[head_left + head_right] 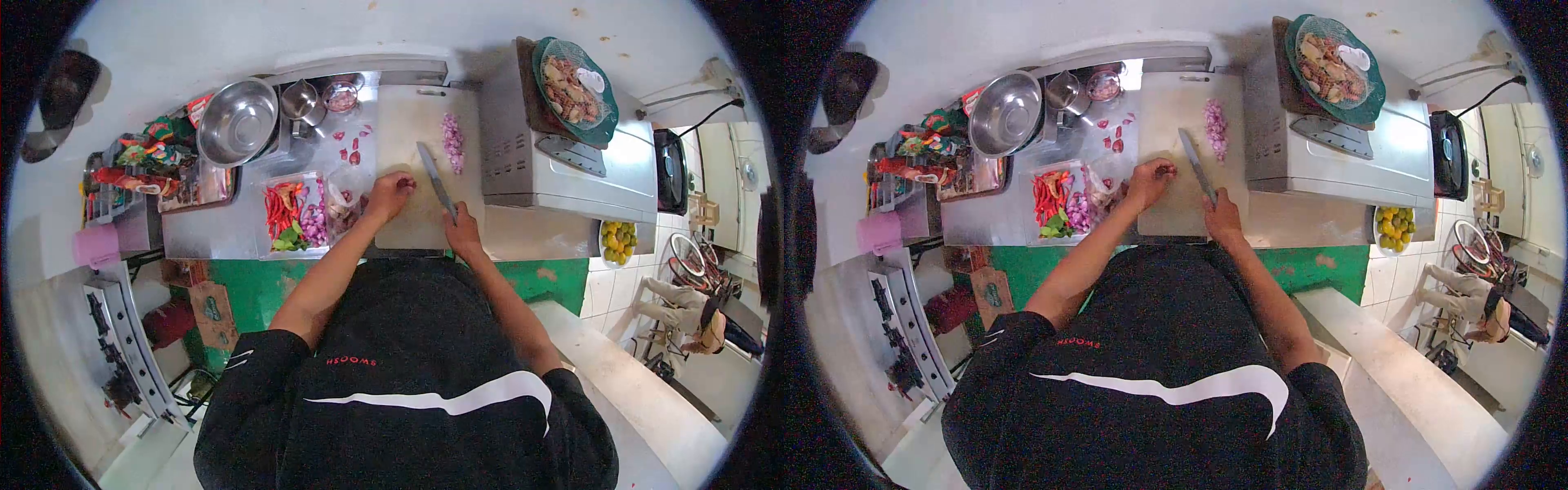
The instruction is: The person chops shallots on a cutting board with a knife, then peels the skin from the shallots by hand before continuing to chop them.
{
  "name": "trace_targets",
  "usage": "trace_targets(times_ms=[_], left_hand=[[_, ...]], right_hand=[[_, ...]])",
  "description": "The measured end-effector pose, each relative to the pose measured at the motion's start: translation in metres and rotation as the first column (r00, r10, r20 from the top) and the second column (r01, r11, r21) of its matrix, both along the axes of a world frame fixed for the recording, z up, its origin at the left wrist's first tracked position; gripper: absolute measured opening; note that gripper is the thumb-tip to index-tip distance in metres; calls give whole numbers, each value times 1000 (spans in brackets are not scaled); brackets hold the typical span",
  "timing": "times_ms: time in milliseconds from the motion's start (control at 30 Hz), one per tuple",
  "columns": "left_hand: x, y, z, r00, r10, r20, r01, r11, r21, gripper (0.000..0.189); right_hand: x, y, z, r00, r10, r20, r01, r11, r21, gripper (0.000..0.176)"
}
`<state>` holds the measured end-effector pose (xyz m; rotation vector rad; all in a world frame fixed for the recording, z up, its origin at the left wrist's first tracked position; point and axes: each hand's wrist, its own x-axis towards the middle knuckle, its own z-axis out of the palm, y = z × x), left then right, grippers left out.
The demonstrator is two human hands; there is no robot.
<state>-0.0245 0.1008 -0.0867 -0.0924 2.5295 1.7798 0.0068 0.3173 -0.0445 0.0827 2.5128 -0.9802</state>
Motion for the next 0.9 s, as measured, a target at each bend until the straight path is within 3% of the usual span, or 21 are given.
trace_targets(times_ms=[67, 200, 267, 367, 467, 567, 633, 900], left_hand=[[-2, 2, 3, 999, 23, 26, -20, 997, -79, 16], [-2, 9, 10, 992, 116, 50, -111, 989, -95, 18], [-2, 11, 16, 975, 168, 146, -161, 985, -63, 20], [-6, 8, 14, 958, 178, 224, -158, 982, -104, 22], [-8, 5, 2, 962, 163, 217, -161, 987, -27, 22], [-11, 5, 20, 959, 123, 253, -137, 990, 36, 21], [-11, 3, 16, 960, 114, 254, -122, 992, 17, 22], [-12, 2, 13, 958, 109, 266, -117, 993, 13, 24]], right_hand=[[-3, -2, 5, 1000, -22, 12, 22, 1000, -5, 37], [-4, -6, 11, 999, 31, 10, -31, 999, -7, 38], [-4, -8, 9, 999, 27, -24, -27, 1000, 4, 38], [-6, -14, 20, 996, 81, 48, -82, 996, 15, 39], [-3, -19, 22, 993, 111, -26, -111, 994, 12, 37], [-2, -23, 28, 995, 92, -42, -93, 995, -22, 29], [-1, -24, 29, 984, 172, -39, -171, 985, 37, 36], [0, -24, 27, 986, 164, -26, -163, 986, 46, 30]])
